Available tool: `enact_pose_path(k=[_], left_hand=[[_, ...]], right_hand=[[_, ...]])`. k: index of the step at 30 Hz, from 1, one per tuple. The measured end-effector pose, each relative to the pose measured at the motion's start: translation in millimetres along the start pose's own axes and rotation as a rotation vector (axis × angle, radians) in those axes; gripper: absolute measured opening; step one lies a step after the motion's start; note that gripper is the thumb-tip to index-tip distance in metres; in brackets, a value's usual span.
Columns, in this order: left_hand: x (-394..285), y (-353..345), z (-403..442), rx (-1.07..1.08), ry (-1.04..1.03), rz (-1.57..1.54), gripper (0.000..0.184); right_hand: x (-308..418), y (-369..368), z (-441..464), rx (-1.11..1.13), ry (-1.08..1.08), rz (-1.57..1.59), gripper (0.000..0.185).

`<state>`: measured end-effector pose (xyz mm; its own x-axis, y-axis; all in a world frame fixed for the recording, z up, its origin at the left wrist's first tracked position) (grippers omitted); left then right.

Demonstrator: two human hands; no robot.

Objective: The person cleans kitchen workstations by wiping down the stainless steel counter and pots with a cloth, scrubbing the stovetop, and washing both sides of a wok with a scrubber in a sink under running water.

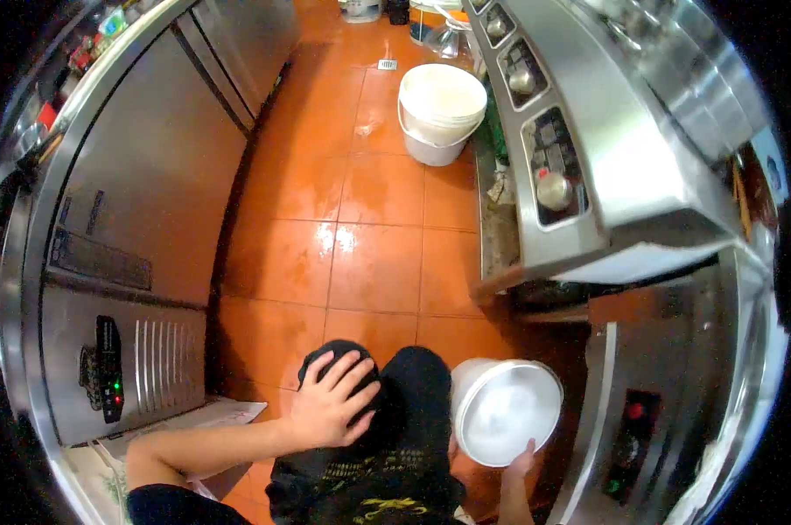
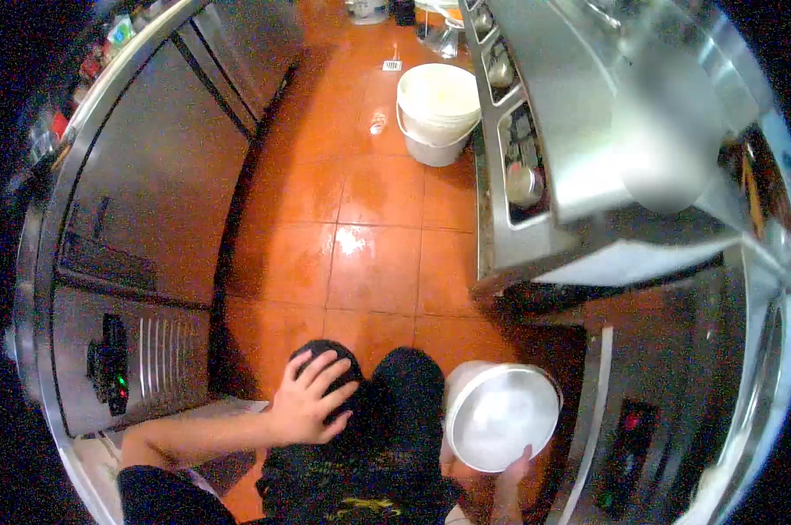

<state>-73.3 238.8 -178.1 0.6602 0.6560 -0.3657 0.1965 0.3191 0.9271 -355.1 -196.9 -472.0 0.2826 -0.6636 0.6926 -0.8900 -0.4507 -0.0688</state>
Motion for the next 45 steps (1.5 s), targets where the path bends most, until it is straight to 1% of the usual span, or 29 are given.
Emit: enact_pose_path(k=[2, 5, 9, 11, 12, 14, 15, 16, 17, 19, 20, 21, 23, 24, 25, 27, 28, 29, 31, 32, 33, 34, 37, 38, 40, 41, 42, 43, 45], left_hand=[[-4, 16, 7, 0.037, 0.023, -0.092, 0.038], [-1, 28, 3, 0.198, 0.075, -0.087, 0.045], [-22, 54, 5, 0.243, 0.099, -0.165, 0.040], [-36, 42, -9, 0.257, 0.146, -0.217, 0.036], [-47, 46, -18, 0.278, 0.143, -0.199, 0.036], [-55, 54, -28, 0.313, 0.162, -0.184, 0.037], [-62, 56, -36, 0.325, 0.172, -0.201, 0.037], [-70, 57, -44, 0.336, 0.178, -0.222, 0.037], [-78, 59, -50, 0.343, 0.181, -0.237, 0.037], [-93, 61, -64, 0.348, 0.191, -0.264, 0.036], [-99, 54, -76, 0.337, 0.192, -0.255, 0.036], [-101, 56, -77, 0.399, 0.199, -0.240, 0.035], [-114, 67, -88, 0.528, 0.257, -0.238, 0.034], [-116, 59, -98, 0.454, 0.283, -0.250, 0.031], [-119, 53, -107, 0.334, 0.281, -0.242, 0.030], [-125, 56, -122, 0.296, 0.326, -0.333, 0.034], [-128, 57, -135, 0.242, 0.395, -0.251, 0.037], [-130, 63, -150, 0.252, 0.543, -0.226, 0.038], [-137, 54, -193, 0.302, 0.793, -0.426, 0.040], [-145, 56, -218, 0.404, 0.831, -0.473, 0.039], [-149, 62, -237, 0.493, 0.857, -0.523, 0.039], [-150, 70, -247, 0.573, 0.865, -0.569, 0.039], [-147, 134, -292, 0.693, 0.958, -0.784, 0.040], [-142, 136, -303, 0.552, 1.040, -0.767, 0.040], [-124, 125, -340, 0.260, 1.220, -0.710, 0.042], [-122, 160, -342, 0.188, 1.243, -0.707, 0.044], [-115, 222, -331, 0.121, 1.265, -0.701, 0.045], [-106, 257, -324, 0.055, 1.281, -0.695, 0.046], [-83, 262, -314, -0.091, 1.359, -0.788, 0.051]], right_hand=[[-12, 37, 24, -0.145, 0.014, -0.074, 0.073], [-28, 51, 14, -0.421, 0.034, -0.309, 0.065], [-24, 17, -35, -0.859, 0.104, -0.957, 0.055], [-2, -12, -59, -1.034, 0.062, -1.184, 0.049], [4, -22, -69, -1.009, 0.117, -1.170, 0.044], [45, -85, -114, -0.941, 0.026, -1.001, 0.049], [63, -97, -140, -0.921, -0.024, -0.931, 0.052], [56, -86, -133, -0.975, 0.038, -0.892, 0.038], [69, -102, -142, -0.914, 0.161, -0.793, 0.028], [77, -124, -109, -0.446, 0.303, -0.348, 0.015], [93, -147, -104, -0.220, 0.219, -0.396, 0.014], [109, -179, -100, 0.013, 0.133, -0.449, 0.016], [112, -204, -97, 0.161, -0.267, -0.374, 0.022], [105, -210, -105, 0.222, -0.481, -0.352, 0.026], [115, -201, -113, 0.086, -0.473, -0.419, 0.033], [108, -202, -129, 0.035, -0.505, -0.493, 0.036], [101, -203, -138, 0.044, -0.484, -0.567, 0.038], [100, -214, -147, 0.098, -0.430, -0.649, 0.038], [100, -228, -177, 0.204, -0.338, -0.805, 0.039], [119, -251, -202, 0.285, -0.268, -0.831, 0.038], [135, -260, -209, 0.270, -0.238, -1.025, 0.036], [151, -275, -235, 0.310, -0.276, -1.022, 0.024], [203, -334, -335, 0.431, -0.285, -1.053, 0.033], [219, -352, -367, 0.472, -0.277, -1.080, 0.040], [249, -390, -421, 0.565, -0.273, -1.054, 0.038], [260, -412, -453, 0.628, -0.273, -1.037, 0.039], [268, -433, -476, 0.630, -0.295, -1.053, 0.040], [271, -452, -494, 0.627, -0.315, -1.069, 0.040], [276, -497, -533, 0.679, -0.247, -1.121, 0.040]])
Point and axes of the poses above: each hand's wrist, its own z-axis towards the middle knuckle, its own y-axis out of the back of the hand, x = y × z, the point moved 8 cm from there along z, towards the middle knuckle, and after that the axes turned 3 degrees about -y, right-handed, at the moved point
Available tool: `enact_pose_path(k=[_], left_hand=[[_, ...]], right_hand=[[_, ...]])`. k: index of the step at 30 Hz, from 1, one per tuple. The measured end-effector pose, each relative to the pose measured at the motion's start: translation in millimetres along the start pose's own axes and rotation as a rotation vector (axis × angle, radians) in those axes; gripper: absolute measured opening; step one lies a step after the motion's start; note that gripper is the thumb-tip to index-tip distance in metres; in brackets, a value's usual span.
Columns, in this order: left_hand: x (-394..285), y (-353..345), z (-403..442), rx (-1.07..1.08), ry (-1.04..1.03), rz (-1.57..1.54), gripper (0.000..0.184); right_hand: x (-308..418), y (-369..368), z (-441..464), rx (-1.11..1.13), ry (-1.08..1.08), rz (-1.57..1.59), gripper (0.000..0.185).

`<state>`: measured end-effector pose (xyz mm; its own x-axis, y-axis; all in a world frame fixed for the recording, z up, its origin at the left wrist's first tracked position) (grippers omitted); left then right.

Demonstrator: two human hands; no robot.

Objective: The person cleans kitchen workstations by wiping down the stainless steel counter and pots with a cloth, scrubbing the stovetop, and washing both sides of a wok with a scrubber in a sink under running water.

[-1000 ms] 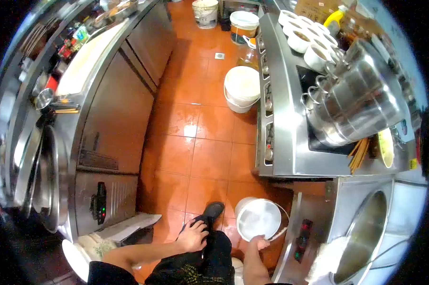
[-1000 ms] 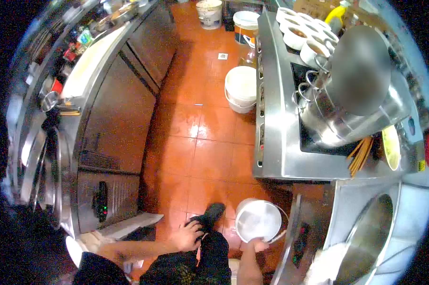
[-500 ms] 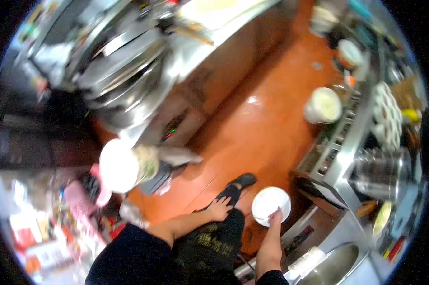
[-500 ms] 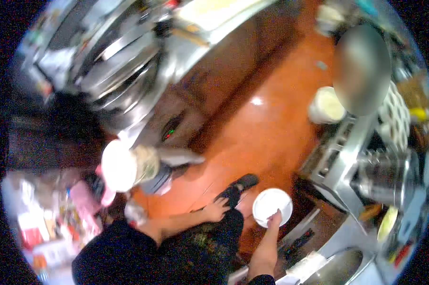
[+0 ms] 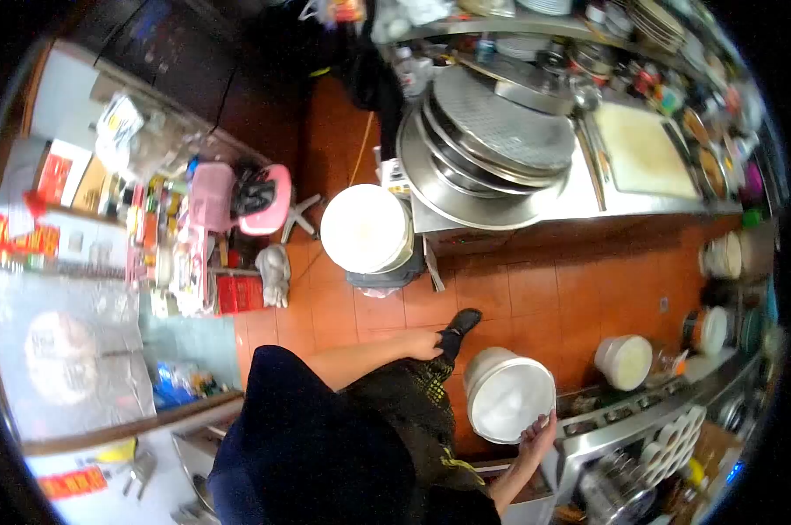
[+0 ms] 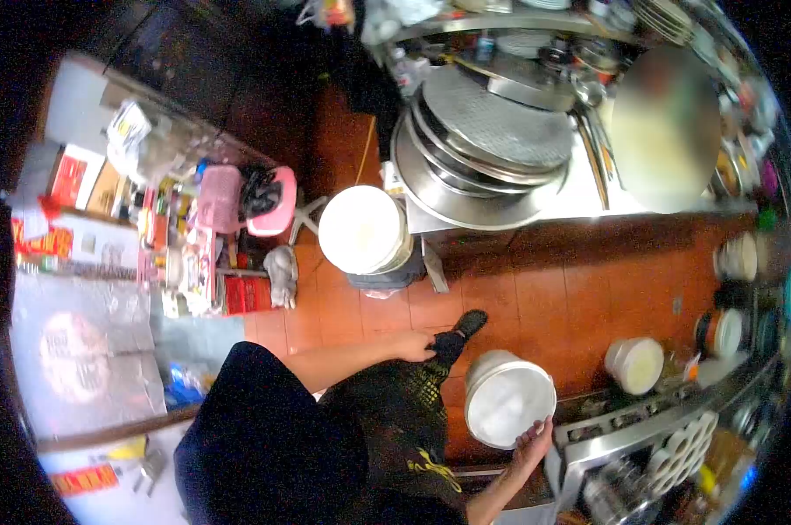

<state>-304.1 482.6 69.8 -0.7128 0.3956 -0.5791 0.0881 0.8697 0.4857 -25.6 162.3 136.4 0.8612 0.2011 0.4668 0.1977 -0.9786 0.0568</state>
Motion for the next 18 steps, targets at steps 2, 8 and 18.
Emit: enact_pose_path(k=[2, 8, 18], left_hand=[[-69, 56, -6, -0.005, 0.025, -0.179, 0.062], [-141, 40, 130, -0.086, -0.120, -0.508, 0.087], [-355, 158, 287, 0.130, -0.212, -1.057, 0.034]], right_hand=[[42, -20, 4, 0.113, -0.014, -0.086, 0.040], [180, -112, -50, 0.032, 0.174, -0.096, 0.037], [460, -125, -26, 0.239, 0.563, -0.206, 0.029]])
Point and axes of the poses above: each hand's wrist, its own z-axis towards the middle knuckle, its own y-axis out of the back of the hand, x = y × z, the point moved 8 cm from there along z, towards the middle knuckle, and after that the axes turned 3 degrees about -y, right-handed, at the moved point
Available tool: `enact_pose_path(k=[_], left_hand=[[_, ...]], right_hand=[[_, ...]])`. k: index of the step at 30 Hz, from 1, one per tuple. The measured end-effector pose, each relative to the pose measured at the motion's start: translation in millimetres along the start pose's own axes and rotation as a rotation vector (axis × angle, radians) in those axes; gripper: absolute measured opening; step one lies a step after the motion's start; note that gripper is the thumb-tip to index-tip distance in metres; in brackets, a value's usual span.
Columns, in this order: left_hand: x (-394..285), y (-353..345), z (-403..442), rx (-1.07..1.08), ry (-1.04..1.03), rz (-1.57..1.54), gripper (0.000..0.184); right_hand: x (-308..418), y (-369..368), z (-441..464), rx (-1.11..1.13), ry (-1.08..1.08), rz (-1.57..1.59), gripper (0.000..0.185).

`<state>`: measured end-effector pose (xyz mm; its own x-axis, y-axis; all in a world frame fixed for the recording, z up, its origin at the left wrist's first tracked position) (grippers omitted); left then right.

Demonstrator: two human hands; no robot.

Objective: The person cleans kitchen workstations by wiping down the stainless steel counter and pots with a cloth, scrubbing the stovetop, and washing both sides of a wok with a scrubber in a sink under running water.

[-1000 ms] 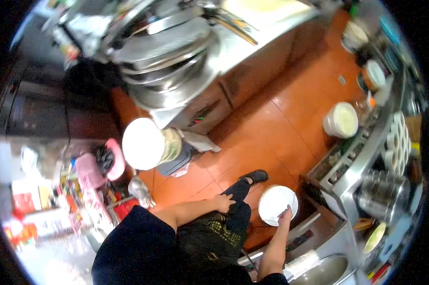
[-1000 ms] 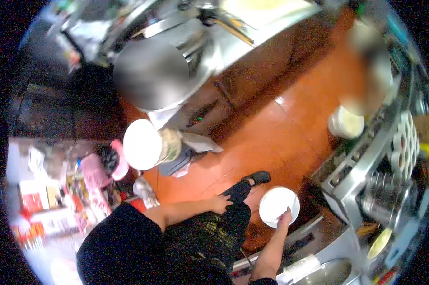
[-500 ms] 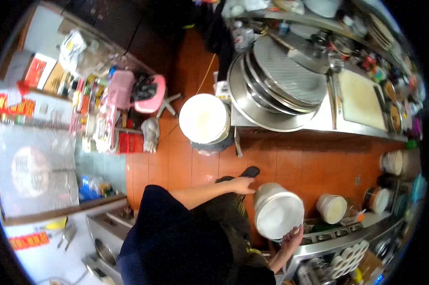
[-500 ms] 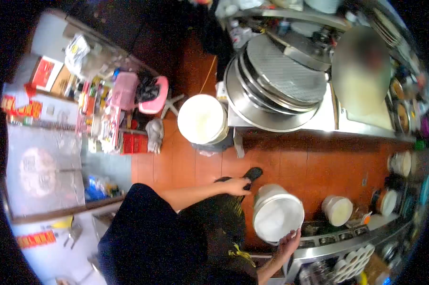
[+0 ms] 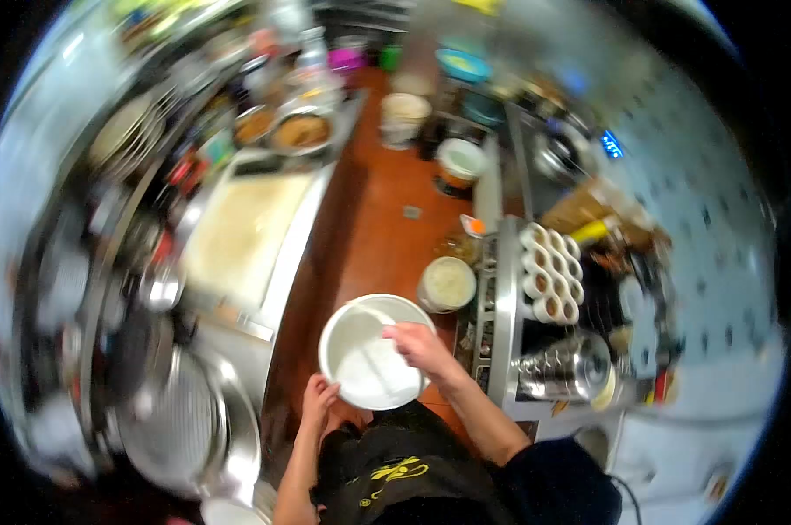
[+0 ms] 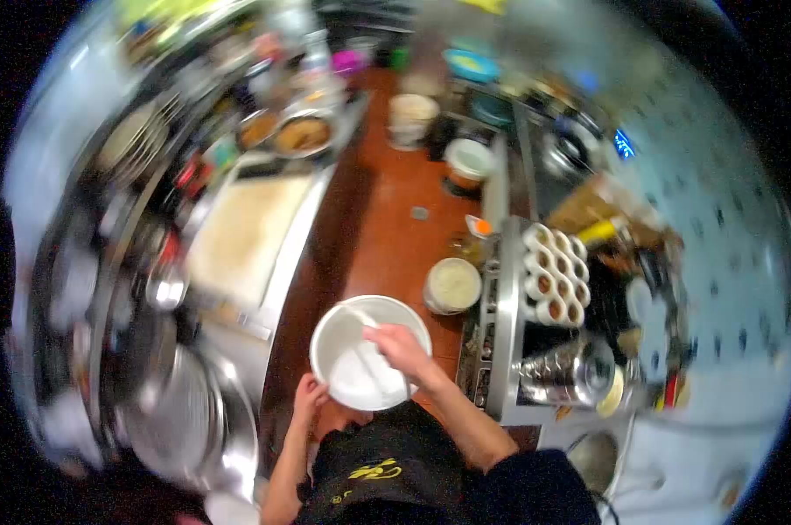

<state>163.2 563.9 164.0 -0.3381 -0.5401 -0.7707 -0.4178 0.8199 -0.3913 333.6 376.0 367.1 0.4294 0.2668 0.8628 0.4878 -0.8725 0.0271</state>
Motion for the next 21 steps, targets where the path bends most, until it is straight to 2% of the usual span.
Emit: enact_pose_path(k=[2, 3, 4, 6, 8, 9, 14, 16, 19, 21], left_hand=[[-49, -40, 34, 0.037, 0.019, -0.035, 0.027], [-45, -44, 66, 0.083, 0.087, -0.049, 0.021], [-78, -81, 84, 0.120, 0.058, -0.135, 0.017], [-114, -120, 126, 0.127, 0.070, -0.141, 0.015], [-138, -140, 177, 0.232, 0.072, -0.147, 0.014], [-151, -150, 198, 0.182, 0.063, -0.059, 0.014], [-213, -244, 328, 0.418, 0.105, 0.010, 0.017], [-227, -279, 383, 0.513, 0.153, 0.018, 0.019], [-260, -348, 441, 0.613, 0.216, 0.065, 0.019], [-279, -399, 482, 0.695, 0.239, 0.122, 0.017]], right_hand=[[43, 25, 28, -0.007, 0.116, 0.000, 0.032], [58, 50, 56, -0.026, 0.135, 0.000, 0.038], [63, 66, 75, -0.039, 0.124, 0.024, 0.045], [93, 99, 112, -0.072, 0.170, 0.048, 0.048], [121, 120, 134, -0.125, 0.158, 0.065, 0.049], [137, 134, 148, -0.141, 0.195, 0.153, 0.048], [182, 224, 230, -0.296, 0.175, 0.128, 0.043], [211, 254, 246, -0.335, 0.136, 0.305, 0.029], [228, 310, 271, -0.431, 0.036, 0.476, 0.030], [254, 351, 290, -0.509, 0.133, 0.428, 0.030]])
Point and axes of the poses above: each hand's wrist, its own z-axis towards the middle knuckle, its own y-axis out of the back of the hand, x = y × z, the point moved 8 cm from there along z, towards the middle knuckle, and after that the axes turned 3 degrees about -y, right-handed, at the moved point
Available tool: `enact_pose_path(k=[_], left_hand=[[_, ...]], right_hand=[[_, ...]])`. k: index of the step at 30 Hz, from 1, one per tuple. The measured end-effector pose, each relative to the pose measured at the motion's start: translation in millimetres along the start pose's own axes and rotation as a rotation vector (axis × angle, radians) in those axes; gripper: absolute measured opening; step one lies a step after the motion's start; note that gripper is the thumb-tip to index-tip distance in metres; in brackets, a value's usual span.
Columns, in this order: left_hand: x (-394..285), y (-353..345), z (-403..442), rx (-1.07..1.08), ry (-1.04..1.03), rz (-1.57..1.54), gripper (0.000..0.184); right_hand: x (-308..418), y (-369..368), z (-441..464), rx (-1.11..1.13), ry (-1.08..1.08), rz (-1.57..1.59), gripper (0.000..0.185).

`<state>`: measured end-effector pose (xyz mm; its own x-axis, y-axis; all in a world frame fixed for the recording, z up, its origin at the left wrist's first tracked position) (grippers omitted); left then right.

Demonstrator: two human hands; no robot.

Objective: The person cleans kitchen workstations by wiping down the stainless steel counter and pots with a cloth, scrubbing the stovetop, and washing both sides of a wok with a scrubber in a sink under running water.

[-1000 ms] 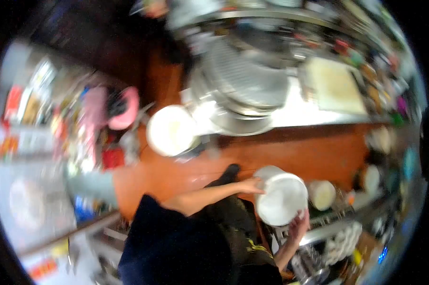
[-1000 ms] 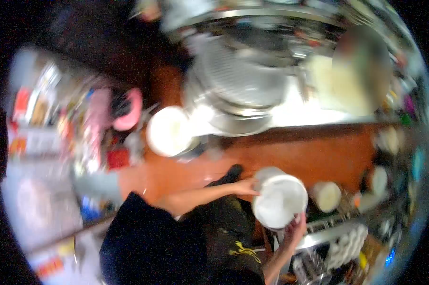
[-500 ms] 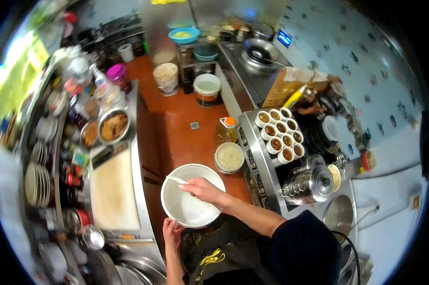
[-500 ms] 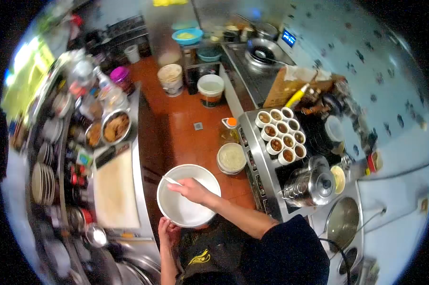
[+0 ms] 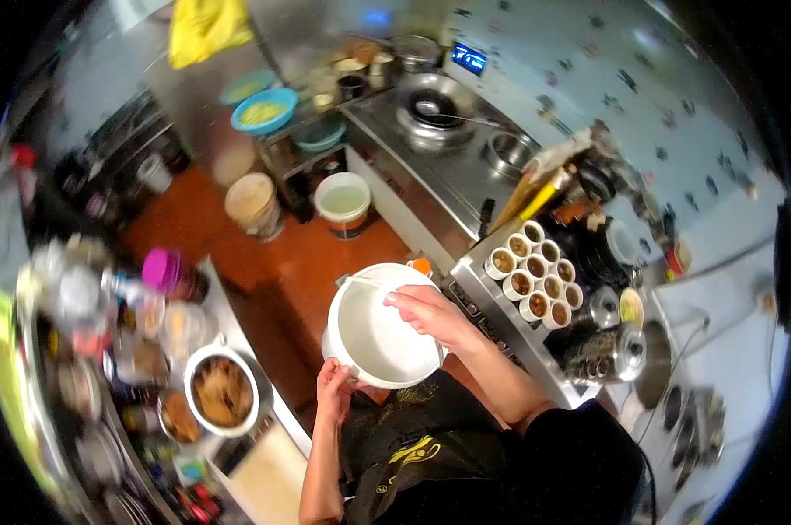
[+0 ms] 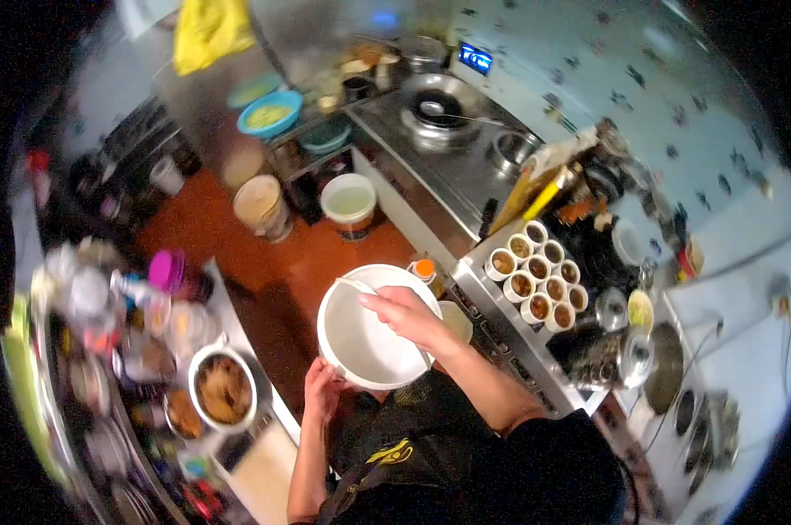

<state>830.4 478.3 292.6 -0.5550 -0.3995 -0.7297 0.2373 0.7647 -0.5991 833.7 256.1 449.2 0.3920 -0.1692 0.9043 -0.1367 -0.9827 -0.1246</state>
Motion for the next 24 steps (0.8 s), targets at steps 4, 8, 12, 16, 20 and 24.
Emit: enact_pose_path(k=[4, 8, 12, 16, 20, 24], left_hand=[[-54, -35, 111, 0.169, 0.008, -0.039, 0.015], [-95, -81, 219, 0.214, 0.070, 0.024, 0.014], [-121, -138, 317, 0.321, 0.113, 0.035, 0.019], [-137, -179, 417, 0.367, 0.134, 0.226, 0.033], [-155, -233, 497, 0.400, 0.164, 0.178, 0.035], [-162, -252, 578, 0.467, 0.253, 0.133, 0.039]], right_hand=[[69, 31, 57, -0.097, 0.103, 0.067, 0.032], [115, 80, 132, -0.086, 0.141, 0.116, 0.032], [156, 145, 199, -0.206, 0.219, 0.061, 0.039], [194, 207, 267, -0.411, 0.311, -0.117, 0.054], [238, 242, 319, -0.463, 0.314, -0.308, 0.051], [265, 261, 365, -0.573, 0.299, -0.578, 0.055]])
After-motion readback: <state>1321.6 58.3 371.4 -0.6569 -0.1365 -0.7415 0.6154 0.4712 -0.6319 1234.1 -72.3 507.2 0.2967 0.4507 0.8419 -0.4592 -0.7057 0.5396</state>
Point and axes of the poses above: each hand's wrist, its own z-axis towards the middle knuckle, its own y-axis out of the back of the hand, x = y × z, the point moved 8 cm from there along z, towards the middle knuckle, and after that the axes turned 3 degrees about -y, right-handed, at the moved point
